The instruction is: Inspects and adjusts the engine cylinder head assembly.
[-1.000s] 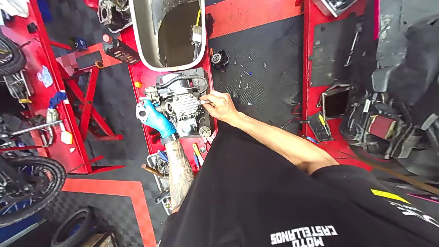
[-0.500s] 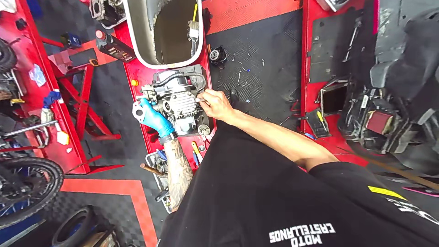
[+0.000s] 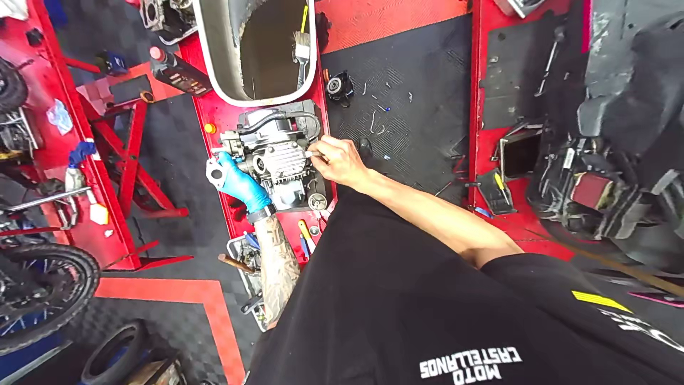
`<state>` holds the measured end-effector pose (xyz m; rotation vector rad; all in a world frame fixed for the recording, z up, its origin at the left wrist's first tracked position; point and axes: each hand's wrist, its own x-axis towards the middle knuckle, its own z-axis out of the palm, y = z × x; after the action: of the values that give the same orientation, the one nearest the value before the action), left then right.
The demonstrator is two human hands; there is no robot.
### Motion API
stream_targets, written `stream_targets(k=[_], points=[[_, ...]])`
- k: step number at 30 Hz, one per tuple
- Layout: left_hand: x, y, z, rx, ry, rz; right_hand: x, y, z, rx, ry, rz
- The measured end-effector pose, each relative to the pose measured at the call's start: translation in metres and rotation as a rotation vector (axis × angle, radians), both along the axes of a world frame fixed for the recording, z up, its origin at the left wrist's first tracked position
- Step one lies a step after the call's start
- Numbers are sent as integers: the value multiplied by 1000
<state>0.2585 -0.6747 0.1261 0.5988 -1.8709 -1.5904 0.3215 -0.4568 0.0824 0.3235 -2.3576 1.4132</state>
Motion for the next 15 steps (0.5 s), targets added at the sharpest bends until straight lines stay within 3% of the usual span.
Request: stream_targets(k=[8,15], points=[[0,0,0,0,-16,8,-3,-3,4,22,-48,-4],[0,1,0,7,0,17,2,-12,22,-108,-302,-97]])
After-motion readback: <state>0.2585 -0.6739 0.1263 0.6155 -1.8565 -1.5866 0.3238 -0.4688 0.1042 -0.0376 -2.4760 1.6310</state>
